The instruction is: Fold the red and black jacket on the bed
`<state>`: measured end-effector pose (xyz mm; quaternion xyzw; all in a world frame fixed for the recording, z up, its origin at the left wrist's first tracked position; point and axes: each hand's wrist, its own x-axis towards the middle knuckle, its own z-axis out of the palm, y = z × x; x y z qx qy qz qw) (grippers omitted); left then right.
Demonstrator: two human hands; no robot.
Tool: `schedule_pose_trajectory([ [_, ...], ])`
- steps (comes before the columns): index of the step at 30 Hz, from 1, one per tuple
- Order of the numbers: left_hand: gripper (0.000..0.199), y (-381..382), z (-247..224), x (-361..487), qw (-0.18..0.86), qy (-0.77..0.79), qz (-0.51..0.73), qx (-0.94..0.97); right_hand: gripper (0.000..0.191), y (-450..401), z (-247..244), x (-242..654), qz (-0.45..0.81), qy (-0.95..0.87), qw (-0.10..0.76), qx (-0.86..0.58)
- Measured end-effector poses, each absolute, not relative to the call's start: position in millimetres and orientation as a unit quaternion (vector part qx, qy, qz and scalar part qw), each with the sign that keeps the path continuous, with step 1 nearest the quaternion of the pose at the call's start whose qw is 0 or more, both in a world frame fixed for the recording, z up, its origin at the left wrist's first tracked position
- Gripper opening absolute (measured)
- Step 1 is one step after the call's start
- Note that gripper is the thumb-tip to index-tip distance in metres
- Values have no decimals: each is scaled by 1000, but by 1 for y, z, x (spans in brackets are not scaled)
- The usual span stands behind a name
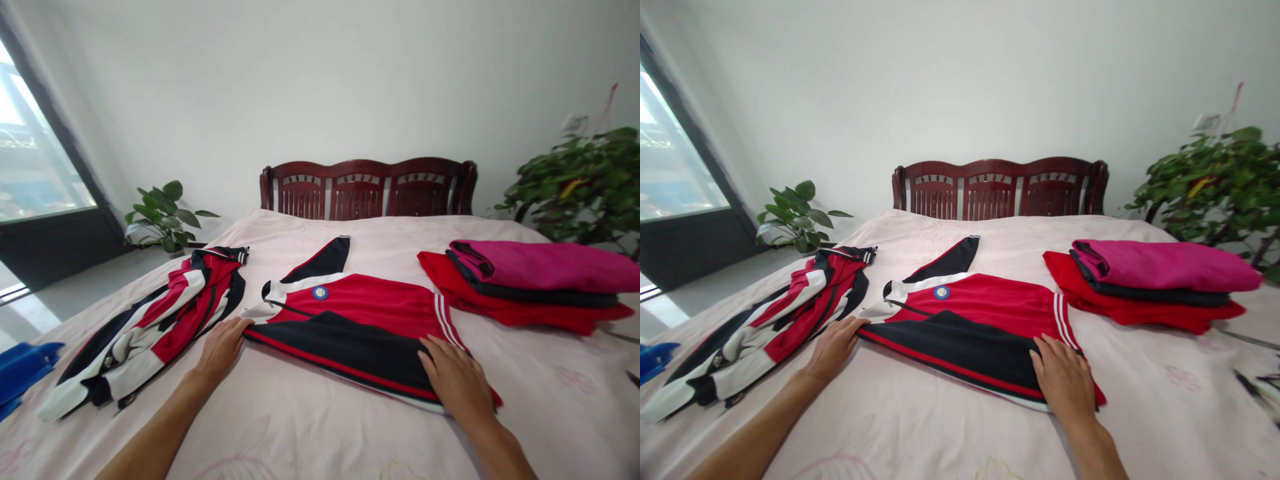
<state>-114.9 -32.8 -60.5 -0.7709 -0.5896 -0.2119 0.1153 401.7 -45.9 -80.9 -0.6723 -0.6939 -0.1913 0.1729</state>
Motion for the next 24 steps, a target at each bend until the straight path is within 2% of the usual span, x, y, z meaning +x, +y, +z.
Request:
schedule_pose_trajectory([
  [4, 45, -39, -63, -110, 78, -587, -171, -787, 39, -45, -81, 405, -180, -681, 172, -689],
  [10, 52, -38, -65, -104, 48, -619, -206, -756, 37, -48, -71, 397, -208, -685, 184, -673],
  [13, 49, -35, -67, -105, 23, -623, -251, -741, 36, -48, -57, 371, -186, -726, 189, -634],
  [18, 40, -34, -70, -109, -11, -606, -312, -731, 30, -36, -35, 299, -55, -807, 174, -561],
  [24, 42, -33, -71, -112, -35, -597, -327, -732, 31, -9, -30, 239, -37, -813, 173, -555],
])
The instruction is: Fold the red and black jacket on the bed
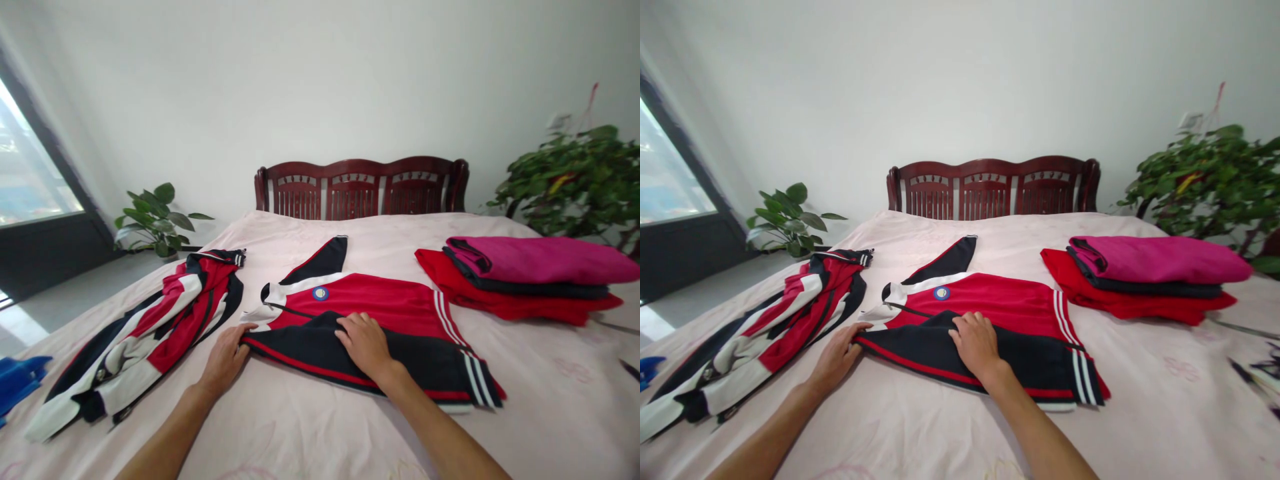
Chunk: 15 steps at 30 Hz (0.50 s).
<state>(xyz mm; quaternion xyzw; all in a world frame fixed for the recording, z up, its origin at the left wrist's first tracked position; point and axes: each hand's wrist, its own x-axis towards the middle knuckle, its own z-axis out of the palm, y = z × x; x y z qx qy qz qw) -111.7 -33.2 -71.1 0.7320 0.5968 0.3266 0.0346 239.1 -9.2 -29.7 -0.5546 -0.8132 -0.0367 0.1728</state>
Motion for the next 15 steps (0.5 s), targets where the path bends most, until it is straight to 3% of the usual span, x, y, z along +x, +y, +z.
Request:
schedule_pose_trajectory([
  [5, 43, -31, -73, -112, 25, 597, 317, 737, 19, 10, -28, 225, -20, -835, 135, -534],
  [15, 36, -30, -72, -109, 1, 620, 265, 739, 33, 29, -25, 226, -20, -775, 142, -616],
])
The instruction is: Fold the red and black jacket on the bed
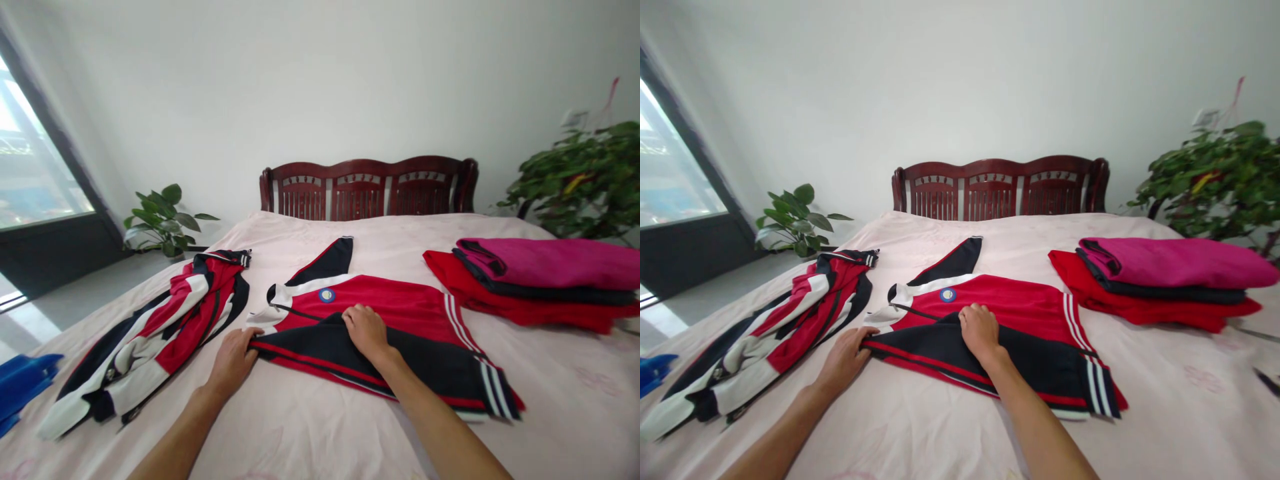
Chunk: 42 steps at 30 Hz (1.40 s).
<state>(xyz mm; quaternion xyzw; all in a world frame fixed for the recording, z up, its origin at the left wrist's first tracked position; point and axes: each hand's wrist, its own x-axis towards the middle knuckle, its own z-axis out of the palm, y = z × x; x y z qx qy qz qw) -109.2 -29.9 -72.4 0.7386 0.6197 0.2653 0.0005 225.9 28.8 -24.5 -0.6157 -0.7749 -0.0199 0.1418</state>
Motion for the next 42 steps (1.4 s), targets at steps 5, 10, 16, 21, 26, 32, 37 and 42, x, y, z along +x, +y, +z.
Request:
schedule_pose_trajectory([
  [5, 39, -32, -70, -109, -1, 614, 266, 743, 34, 41, -26, 225, -16, -744, 133, -655],
  [10, 43, -37, -64, -109, 17, 612, 256, 748, 33, 59, -28, 226, -1, -739, 128, -661],
  [16, 48, -41, -62, -108, -13, 606, 212, 767, 25, 66, -35, 229, 13, -723, 118, -681],
  [21, 56, -42, -68, -111, -10, 620, 219, 753, 32, 46, -24, 230, -6, -739, 124, -663],
  [26, 55, -42, -68, -110, -21, 645, 211, 734, 48, 1, -20, 248, -23, -793, 122, -596],
  [32, 51, -41, -63, -107, -59, 666, 133, 731, 54, -38, -53, 308, -87, -794, 68, -598],
  [37, 62, -42, -50, -104, -55, 688, 59, 721, 56, -43, -60, 360, -145, -757, 65, -634],
  [42, 51, -36, -43, -49, -58, 562, 149, 812, 55, -43, -63, 389, -192, -755, 84, -621],
])
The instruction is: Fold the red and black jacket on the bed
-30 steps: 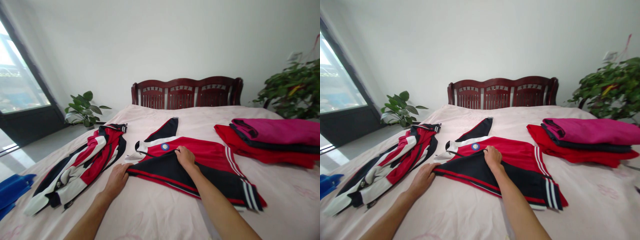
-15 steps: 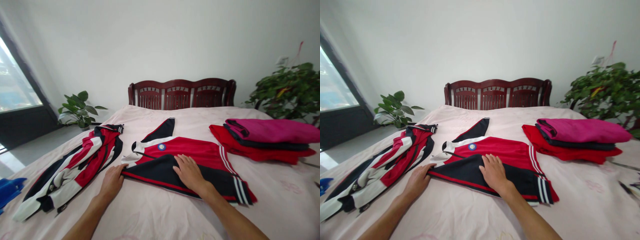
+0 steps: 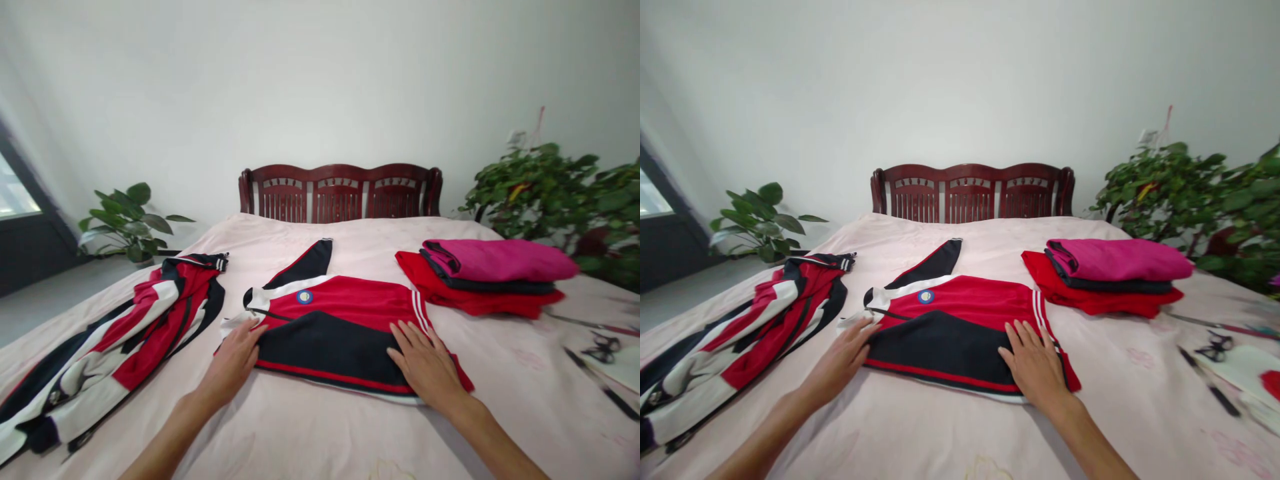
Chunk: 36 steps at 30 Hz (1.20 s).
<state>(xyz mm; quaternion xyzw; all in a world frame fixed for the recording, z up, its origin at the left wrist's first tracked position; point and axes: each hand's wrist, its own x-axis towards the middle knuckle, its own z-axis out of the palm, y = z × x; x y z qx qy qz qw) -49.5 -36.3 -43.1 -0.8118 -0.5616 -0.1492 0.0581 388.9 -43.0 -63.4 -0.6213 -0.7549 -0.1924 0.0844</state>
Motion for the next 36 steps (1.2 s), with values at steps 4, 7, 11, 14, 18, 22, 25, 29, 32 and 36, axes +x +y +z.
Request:
schedule_pose_trajectory([
  [4, 59, -31, -60, -6, 21, -480, -111, -870, 55, -43, -78, 407, -185, -754, 77, -625],
  [7, 66, -30, -69, -3, -7, -476, -87, -875, 57, -43, -83, 419, -166, -750, 71, -637],
  [11, 57, -20, -55, -13, -77, -482, -93, -868, 55, -34, -72, 427, -108, -750, 62, -649],
  [14, 49, -3, -35, -6, -122, -510, -138, -840, 57, -21, -57, 414, -70, -747, 59, -659],
  [18, 53, 16, -25, 25, -124, -454, -164, -867, 60, -12, -45, 376, -28, -810, 95, -578],
  [22, 63, 24, -35, 43, -147, -382, -91, -908, 61, -9, -50, 366, 59, -852, 68, -516],
  [25, 53, 39, -37, 37, -202, -363, -95, -905, 53, 7, -46, 387, 97, -834, 68, -538],
  [29, 33, 84, -26, 22, -216, -473, -158, -839, 41, 57, -26, 413, 72, -806, 107, -578],
  [32, 36, 125, -18, 14, -130, -596, -138, -780, 43, 103, -14, 416, -1, -780, 113, -615],
  [36, 53, 167, -18, 7, -73, -668, -102, -734, 53, 153, -15, 412, -41, -759, 67, -646],
])
